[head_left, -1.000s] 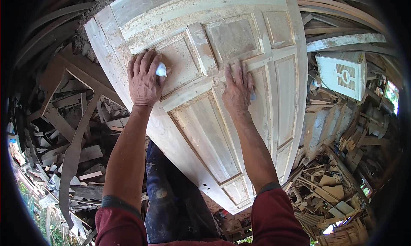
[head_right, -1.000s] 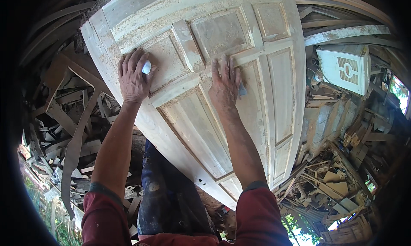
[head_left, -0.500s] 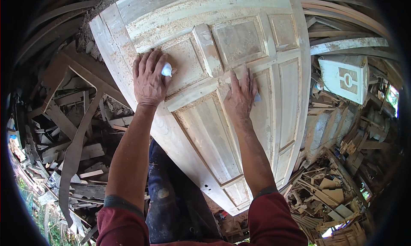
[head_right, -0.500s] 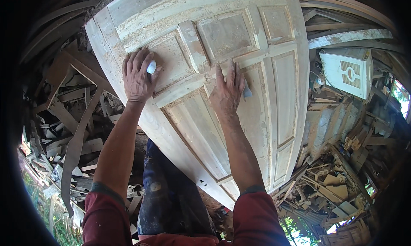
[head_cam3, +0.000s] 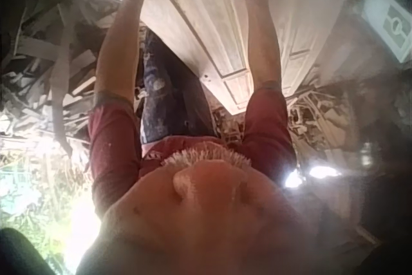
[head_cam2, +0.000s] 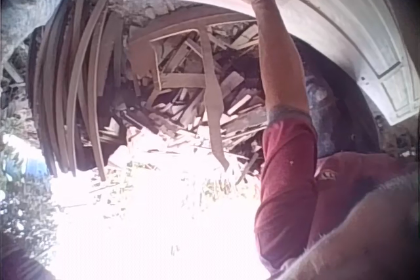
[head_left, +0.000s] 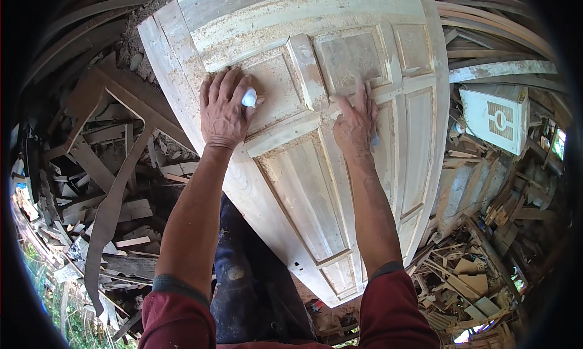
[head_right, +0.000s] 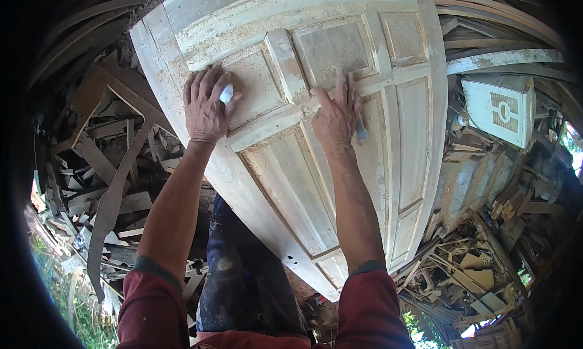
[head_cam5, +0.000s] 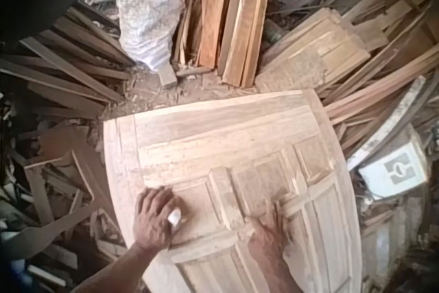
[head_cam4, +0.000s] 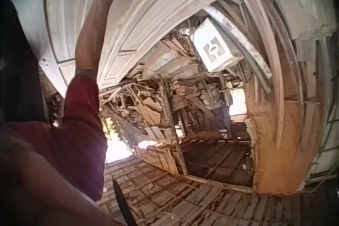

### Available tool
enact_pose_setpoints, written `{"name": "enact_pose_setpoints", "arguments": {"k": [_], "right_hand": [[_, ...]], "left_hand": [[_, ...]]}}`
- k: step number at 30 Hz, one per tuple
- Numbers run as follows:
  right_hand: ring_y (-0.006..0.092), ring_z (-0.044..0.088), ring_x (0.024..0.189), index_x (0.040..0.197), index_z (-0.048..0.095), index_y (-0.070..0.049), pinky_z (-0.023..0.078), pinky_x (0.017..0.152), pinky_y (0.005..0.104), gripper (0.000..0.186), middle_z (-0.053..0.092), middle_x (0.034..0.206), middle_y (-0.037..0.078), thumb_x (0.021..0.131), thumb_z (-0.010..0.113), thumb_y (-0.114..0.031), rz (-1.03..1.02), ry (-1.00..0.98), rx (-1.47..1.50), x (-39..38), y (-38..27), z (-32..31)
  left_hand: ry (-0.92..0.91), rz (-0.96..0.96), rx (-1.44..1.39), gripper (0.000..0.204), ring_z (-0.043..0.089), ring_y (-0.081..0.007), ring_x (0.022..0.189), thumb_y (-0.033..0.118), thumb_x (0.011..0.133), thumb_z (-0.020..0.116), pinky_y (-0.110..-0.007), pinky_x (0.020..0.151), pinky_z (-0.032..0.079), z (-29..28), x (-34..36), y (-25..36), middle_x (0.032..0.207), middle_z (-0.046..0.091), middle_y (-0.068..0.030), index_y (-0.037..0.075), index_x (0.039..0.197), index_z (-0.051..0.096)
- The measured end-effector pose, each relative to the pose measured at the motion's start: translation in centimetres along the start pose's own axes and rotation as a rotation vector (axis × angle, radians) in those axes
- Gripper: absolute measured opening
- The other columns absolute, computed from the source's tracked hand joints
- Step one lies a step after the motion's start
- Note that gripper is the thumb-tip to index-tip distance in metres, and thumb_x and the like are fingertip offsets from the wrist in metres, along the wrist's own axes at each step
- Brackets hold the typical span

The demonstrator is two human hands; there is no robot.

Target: The person sands the surface and grooves of a wooden door using a piece of sandpaper and applies adhesive from a small tube to a wooden block.

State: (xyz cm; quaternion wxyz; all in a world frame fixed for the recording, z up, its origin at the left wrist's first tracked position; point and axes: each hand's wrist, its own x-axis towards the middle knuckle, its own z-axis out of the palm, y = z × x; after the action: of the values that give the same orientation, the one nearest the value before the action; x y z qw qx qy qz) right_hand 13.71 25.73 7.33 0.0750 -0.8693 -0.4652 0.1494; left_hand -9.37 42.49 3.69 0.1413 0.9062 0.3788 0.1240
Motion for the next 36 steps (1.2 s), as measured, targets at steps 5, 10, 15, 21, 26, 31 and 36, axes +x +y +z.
{"name": "enact_pose_setpoints", "arguments": {"k": [5,10,15,21,26,31,36], "right_hand": [[0.0409,0.022,0.157,0.116,0.073,-0.012,0.02,0.123,0.0643,0.041,0.031,0.166,0.019,0.08,0.064,0.004,-0.037,-0.06,-0.005,0.5,0.5,-0.4],[0.0365,0.021,0.158,0.121,0.072,-0.008,0.02,0.124,0.0634,0.042,0.029,0.168,0.018,0.081,0.066,0.001,-0.046,-0.047,-0.395,1.5,1.0,-2.9],[0.0377,0.045,0.144,0.146,0.054,-0.01,0.041,0.115,0.0524,0.064,0.044,0.156,0.021,0.084,0.069,-0.003,-0.151,0.134,0.053,-0.9,-2.0,-1.5],[0.0248,0.066,0.11,0.142,0.058,-0.01,0.057,0.09,0.0375,0.058,0.059,0.136,0.013,0.087,0.071,-0.002,-0.154,-0.042,0.767,0.1,-10.8,2.1],[0.0205,0.07,0.101,0.125,0.065,-0.011,0.06,0.082,0.0363,0.043,0.063,0.124,0.008,0.085,0.077,-0.002,-0.217,-0.089,0.805,1.2,-11.4,3.2],[0.0234,0.069,0.102,0.115,0.064,-0.006,0.062,0.082,0.0344,0.034,0.064,0.118,0.009,0.085,0.076,0.003,-0.214,-0.222,0.957,2.1,-11.3,3.0],[0.0265,0.071,0.098,0.116,0.068,-0.009,0.06,0.083,0.0354,0.037,0.066,0.111,0.01,0.083,0.081,-0.001,-0.156,0.131,0.866,-0.6,-7.6,1.4]], "left_hand": [[0.003,-0.002,-0.006,0.051,0.047,-0.0303,0.141,0.051,0.098,0.062,-0.053,0.123,0.027,-0.2,0.0,0.1,0.144,0.056,-0.0074,0.017,0.135,0.059],[-0.007,-0.019,-0.017,0.051,0.046,-0.0298,0.142,0.051,0.098,0.062,-0.053,0.124,0.027,-0.2,0.1,0.2,0.145,0.055,-0.0072,0.017,0.134,0.06],[-0.03,-0.013,-0.004,0.056,0.045,-0.0308,0.142,0.055,0.098,0.059,-0.054,0.125,0.025,-0.4,-0.2,0.0,0.147,0.053,-0.0087,0.018,0.14,0.058],[-0.042,0.033,-0.014,0.066,0.042,-0.0343,0.143,0.057,0.098,0.056,-0.055,0.125,0.024,-0.4,0.3,0.6,0.153,0.048,-0.0123,0.023,0.154,0.05],[-0.072,0.031,-0.044,0.067,0.04,-0.0305,0.147,0.042,0.092,0.061,-0.056,0.126,0.02,-0.5,-0.3,-0.1,0.156,0.046,-0.0079,0.031,0.157,0.046],[-0.05,0.081,-0.038,0.07,0.04,-0.0292,0.148,0.053,0.092,0.059,-0.057,0.125,0.021,-0.3,-0.4,-0.3,0.159,0.044,-0.0059,0.032,0.158,0.044],[-0.038,0.073,-0.055,0.098,0.04,-0.0317,0.147,0.083,0.086,0.053,-0.056,0.125,0.021,-0.4,-0.5,-0.2,0.159,0.044,-0.0109,0.017,0.157,0.043]]}}
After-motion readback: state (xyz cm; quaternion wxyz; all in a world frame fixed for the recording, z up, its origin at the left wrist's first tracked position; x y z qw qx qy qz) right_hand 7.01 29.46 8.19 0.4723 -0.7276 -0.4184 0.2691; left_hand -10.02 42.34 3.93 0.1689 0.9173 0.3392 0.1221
